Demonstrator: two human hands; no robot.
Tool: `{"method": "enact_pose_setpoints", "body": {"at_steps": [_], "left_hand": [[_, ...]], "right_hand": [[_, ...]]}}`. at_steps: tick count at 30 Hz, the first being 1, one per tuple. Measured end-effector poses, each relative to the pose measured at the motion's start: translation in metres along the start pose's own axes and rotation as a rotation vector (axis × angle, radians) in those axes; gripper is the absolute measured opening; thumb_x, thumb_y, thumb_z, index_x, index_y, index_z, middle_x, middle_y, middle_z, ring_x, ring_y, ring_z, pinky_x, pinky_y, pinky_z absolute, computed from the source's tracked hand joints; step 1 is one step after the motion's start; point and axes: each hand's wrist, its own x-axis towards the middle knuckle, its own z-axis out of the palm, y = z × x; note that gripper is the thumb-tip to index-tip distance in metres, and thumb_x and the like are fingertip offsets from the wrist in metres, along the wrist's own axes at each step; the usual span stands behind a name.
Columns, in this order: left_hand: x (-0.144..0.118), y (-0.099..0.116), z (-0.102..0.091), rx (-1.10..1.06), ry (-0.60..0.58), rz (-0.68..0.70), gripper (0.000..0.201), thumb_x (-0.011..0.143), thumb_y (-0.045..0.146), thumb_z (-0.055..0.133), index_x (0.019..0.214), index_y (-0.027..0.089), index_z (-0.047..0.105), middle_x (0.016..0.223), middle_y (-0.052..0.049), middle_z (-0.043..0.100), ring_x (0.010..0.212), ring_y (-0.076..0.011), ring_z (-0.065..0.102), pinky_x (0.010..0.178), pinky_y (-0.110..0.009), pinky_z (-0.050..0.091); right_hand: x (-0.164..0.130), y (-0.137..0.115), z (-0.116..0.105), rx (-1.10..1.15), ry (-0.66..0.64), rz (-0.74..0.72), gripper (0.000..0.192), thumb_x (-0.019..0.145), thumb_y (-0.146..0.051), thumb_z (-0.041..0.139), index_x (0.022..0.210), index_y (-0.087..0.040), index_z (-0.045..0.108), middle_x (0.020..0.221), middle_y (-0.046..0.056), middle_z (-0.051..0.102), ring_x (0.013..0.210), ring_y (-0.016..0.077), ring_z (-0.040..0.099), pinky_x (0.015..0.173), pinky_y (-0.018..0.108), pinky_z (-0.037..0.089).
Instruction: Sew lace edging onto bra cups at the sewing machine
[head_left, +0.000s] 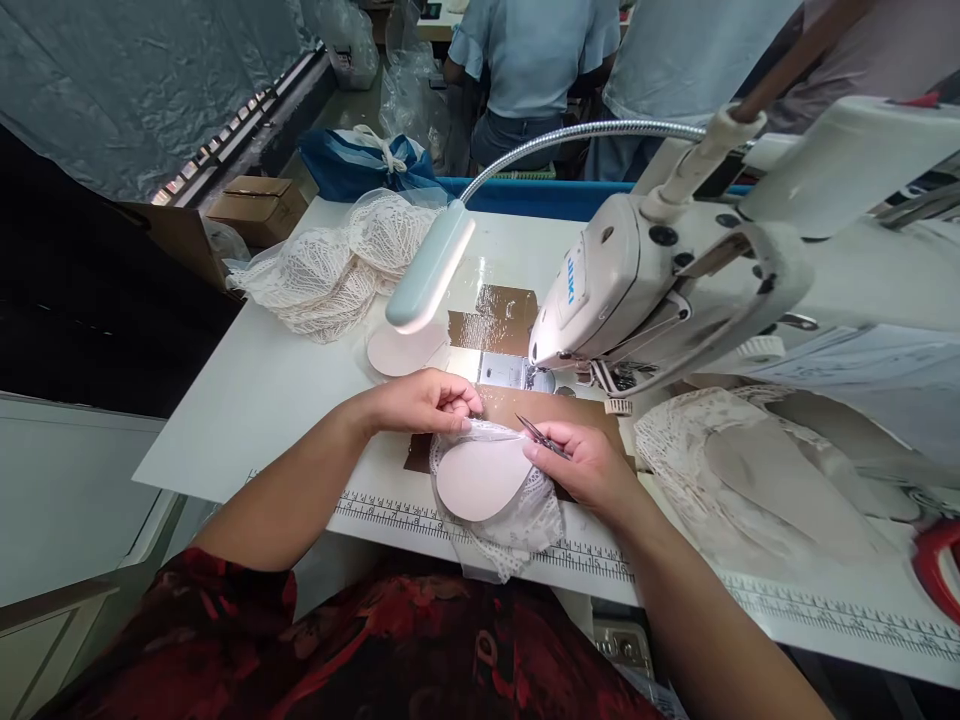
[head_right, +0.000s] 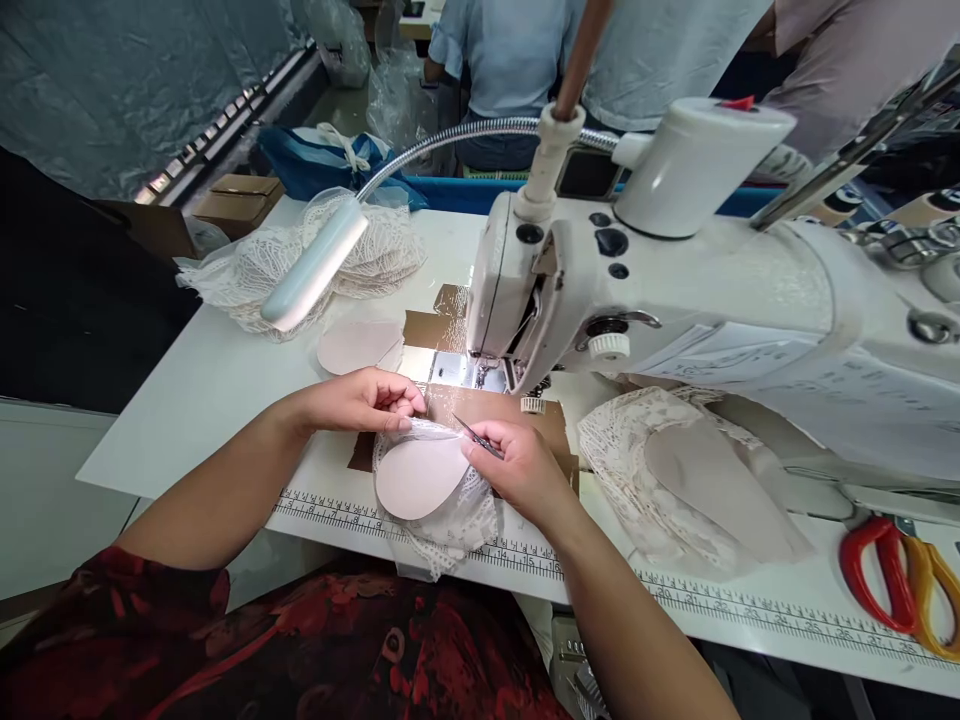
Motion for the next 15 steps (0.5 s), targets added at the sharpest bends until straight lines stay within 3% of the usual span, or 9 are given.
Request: {"method": "enact_pose_setpoints", "body": {"at_steps": [4,9,15], "left_hand": [[-0.0032,0.004,-0.0021,0.153,-0.076,0.009,0.038,0.078,0.025,0.068,0.114,0.015,0.062,0.081,0.001,0.054,0.071,-0.0098,0.049,0.064,-0.02,0.041],[-0.0048,0.0018,-0.0045,0.239,-0.058,-0.03,0.018,0.079,0.026,0.064,0.091,0.013,0.066,0.071,0.002,0.049,0.062,-0.0084,0.044,0.057,-0.019,0.036],[-0.0031,-0.0014,-0.0025,0.161,-0.014,-0.021,0.019,0.08,0.031,0.064,0.078,0.013,0.06,0.069,0.003,0.045,0.059,-0.0073,0.04,0.052,-0.019,0.031]], "right_hand": [[0.0008,0.0027,0.0002,0.081,0.032,0.013,0.035,0.08,-0.042,0.062,0.1,-0.016,0.073,0.091,0.007,0.074,0.083,0.0224,0.067,0.072,0.032,0.052],[0.0009,0.0063,0.0016,0.191,0.083,0.056,0.04,0.077,-0.044,0.065,0.105,-0.016,0.072,0.096,0.008,0.075,0.086,0.0251,0.069,0.074,0.036,0.055],[0.0009,0.005,0.0034,0.196,0.106,0.061,0.042,0.076,-0.047,0.065,0.103,-0.016,0.073,0.093,0.009,0.075,0.083,0.0253,0.07,0.067,0.034,0.056]]}}
